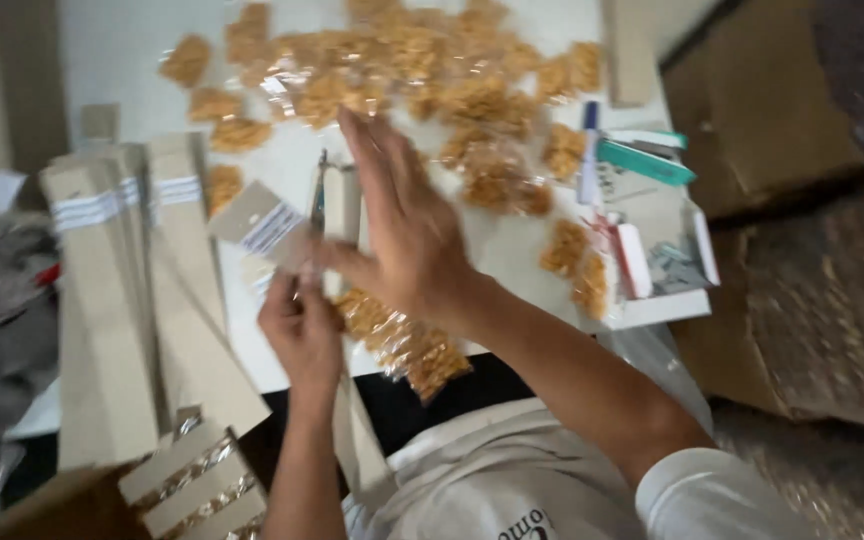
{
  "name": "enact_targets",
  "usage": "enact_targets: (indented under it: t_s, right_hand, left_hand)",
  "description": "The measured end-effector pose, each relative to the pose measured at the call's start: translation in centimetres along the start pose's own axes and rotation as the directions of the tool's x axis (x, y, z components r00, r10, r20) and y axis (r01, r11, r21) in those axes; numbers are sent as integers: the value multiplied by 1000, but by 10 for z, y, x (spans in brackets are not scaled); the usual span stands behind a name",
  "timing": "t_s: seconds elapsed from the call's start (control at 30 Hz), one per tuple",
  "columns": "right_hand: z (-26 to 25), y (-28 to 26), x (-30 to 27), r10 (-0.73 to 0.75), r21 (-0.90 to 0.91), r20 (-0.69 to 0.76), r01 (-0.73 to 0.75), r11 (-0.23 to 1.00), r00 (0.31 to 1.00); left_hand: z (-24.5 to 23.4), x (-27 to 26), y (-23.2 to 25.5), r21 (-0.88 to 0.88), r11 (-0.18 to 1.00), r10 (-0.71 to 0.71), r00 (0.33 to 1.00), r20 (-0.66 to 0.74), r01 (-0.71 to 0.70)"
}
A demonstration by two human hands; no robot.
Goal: Stapling cardboard labels onto small plastic bags of nuts and placing them into a shipping box.
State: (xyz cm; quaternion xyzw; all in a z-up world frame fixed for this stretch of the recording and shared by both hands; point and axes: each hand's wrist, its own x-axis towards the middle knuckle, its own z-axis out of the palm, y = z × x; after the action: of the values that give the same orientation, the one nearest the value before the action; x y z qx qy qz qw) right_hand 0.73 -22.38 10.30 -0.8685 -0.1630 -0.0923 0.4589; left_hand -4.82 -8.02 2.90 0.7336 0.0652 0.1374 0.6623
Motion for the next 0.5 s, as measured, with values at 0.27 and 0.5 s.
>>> enact_targets:
  t_s: [0.27,0.5]
  right_hand:
    - [-76,17,-22,-658,-365,22,619,696,753]
    - [-146,48,-55,152,946,64,-108,305,986]
  left_hand:
    - [9,-5,34,-68,993,-62,923,379,94]
    - [10,-23,17,-444,715,-108,713,693,540]
